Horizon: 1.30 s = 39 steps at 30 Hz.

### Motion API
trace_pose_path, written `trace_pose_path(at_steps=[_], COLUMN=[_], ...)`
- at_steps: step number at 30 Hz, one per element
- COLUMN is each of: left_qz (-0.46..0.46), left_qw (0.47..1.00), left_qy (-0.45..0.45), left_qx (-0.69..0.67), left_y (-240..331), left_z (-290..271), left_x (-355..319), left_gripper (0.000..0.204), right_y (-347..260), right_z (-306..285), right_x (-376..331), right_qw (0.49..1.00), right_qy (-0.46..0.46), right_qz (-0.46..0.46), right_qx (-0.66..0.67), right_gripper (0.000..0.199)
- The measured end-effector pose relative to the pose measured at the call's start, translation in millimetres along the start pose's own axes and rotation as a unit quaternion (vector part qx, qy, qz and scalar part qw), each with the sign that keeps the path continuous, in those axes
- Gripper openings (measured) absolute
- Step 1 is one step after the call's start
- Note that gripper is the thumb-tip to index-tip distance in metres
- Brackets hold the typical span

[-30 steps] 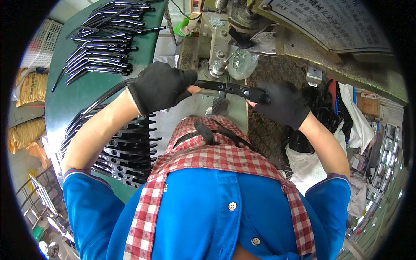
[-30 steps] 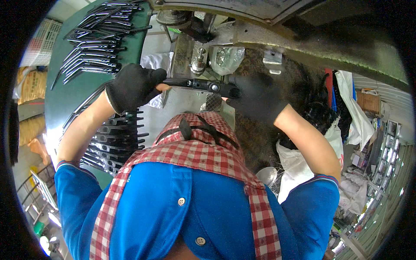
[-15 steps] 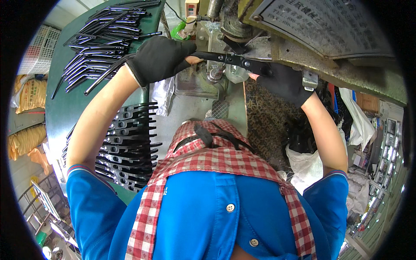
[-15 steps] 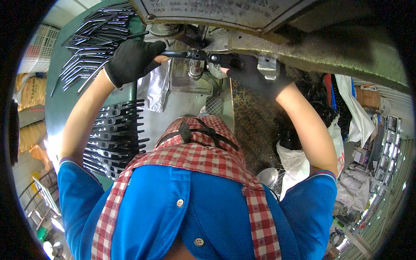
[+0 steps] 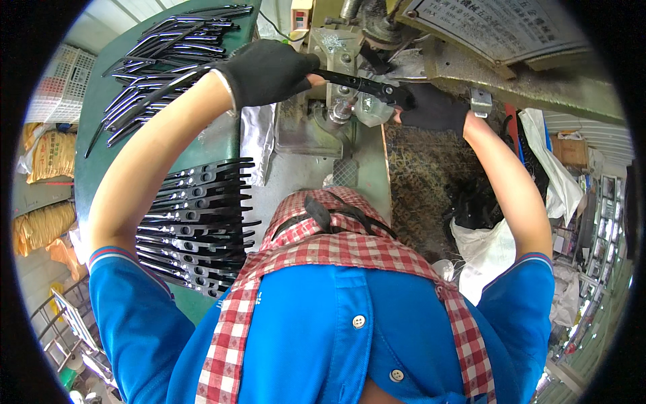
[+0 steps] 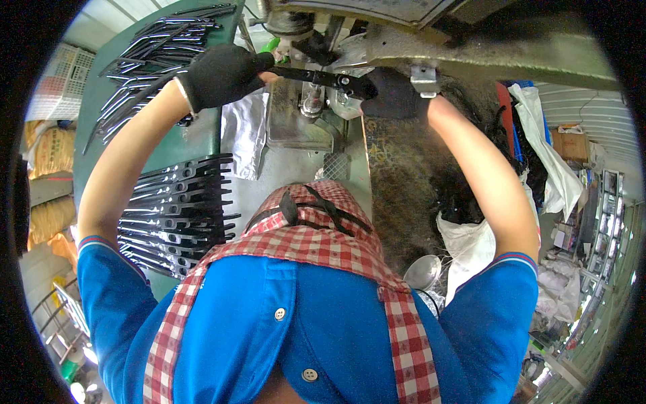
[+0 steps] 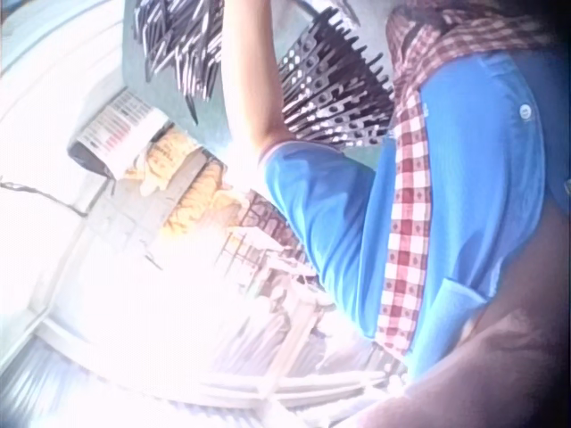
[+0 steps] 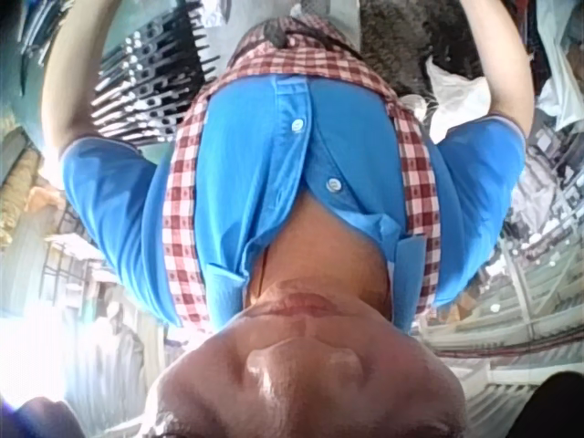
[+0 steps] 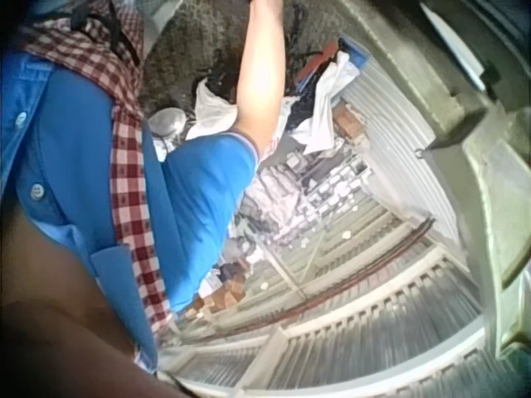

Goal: The person repeatedly picks up black metal rods from a tray and uses pliers to attach small black plastic components to each rod. After processing, the rods are placed into a large black bin. The person then moves the bin and returns to the workstation to continue the task.

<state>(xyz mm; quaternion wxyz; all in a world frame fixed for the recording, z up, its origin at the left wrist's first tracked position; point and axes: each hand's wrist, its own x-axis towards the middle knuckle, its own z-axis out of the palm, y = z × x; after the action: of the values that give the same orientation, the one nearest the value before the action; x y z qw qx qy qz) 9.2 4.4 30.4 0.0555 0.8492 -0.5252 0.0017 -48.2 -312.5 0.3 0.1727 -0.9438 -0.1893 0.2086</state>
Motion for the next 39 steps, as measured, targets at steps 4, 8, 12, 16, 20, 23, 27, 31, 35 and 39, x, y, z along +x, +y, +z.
trace_pose_path(at_steps=[4,8,12,16,20,23,27,31,35,39], left_qz=[-0.013,-0.009,-0.045,-0.031,-0.019,-0.028,-0.045,-0.078,-0.057,-0.042], left_qw=[0.996,0.998,0.997,0.999,1.000,0.999,0.997,0.997,0.997,0.986], left_qy=[0.046,0.043,0.055,0.014,0.013,0.041,0.060,-0.002,0.037,0.142], left_qx=[-0.071,-0.033,0.004,-0.011,-0.019,-0.009,-0.027,-0.022,-0.039,-0.082], left_y=[-4.5,-4.7,-4.7,-9.9,-8.6,-5.5,-12.5,-16.1,-21.6,-8.8], left_z=[24.5,23.5,56.5,50.0,43.7,45.4,56.1,46.3,47.3,50.1], left_x=[-8.2,-3.3,-9.0,-2.4,-0.7,-7.9,-16.6,-18.0,-26.4,-21.8], left_gripper=[0.043,0.049,0.043,0.043,0.048,0.036,0.023,0.026,0.031,0.033], right_y=[-37.3,-53.7,-42.4,-45.2,-41.1,-64.5,-83.1,-44.9,20.5,40.0], right_z=[1.4,5.5,26.8,38.2,50.8,46.8,69.3,114.2,152.1,147.7], right_x=[-2.0,-4.0,15.6,11.2,1.5,-15.6,-46.3,-29.8,15.6,60.5], right_qw=[0.975,0.972,0.980,0.977,0.953,0.885,0.924,0.953,0.949,0.952], right_qy=[0.141,0.170,0.079,0.115,0.257,0.420,0.325,0.210,0.209,0.279], right_qz=[0.024,0.078,0.128,0.128,0.062,-0.103,-0.196,-0.162,-0.014,0.060], right_qx=[-0.170,-0.143,-0.133,-0.122,-0.147,-0.170,0.053,0.149,0.236,0.110], right_gripper=[0.043,0.035,0.027,0.030,0.027,0.028,0.020,0.013,0.015,0.030])
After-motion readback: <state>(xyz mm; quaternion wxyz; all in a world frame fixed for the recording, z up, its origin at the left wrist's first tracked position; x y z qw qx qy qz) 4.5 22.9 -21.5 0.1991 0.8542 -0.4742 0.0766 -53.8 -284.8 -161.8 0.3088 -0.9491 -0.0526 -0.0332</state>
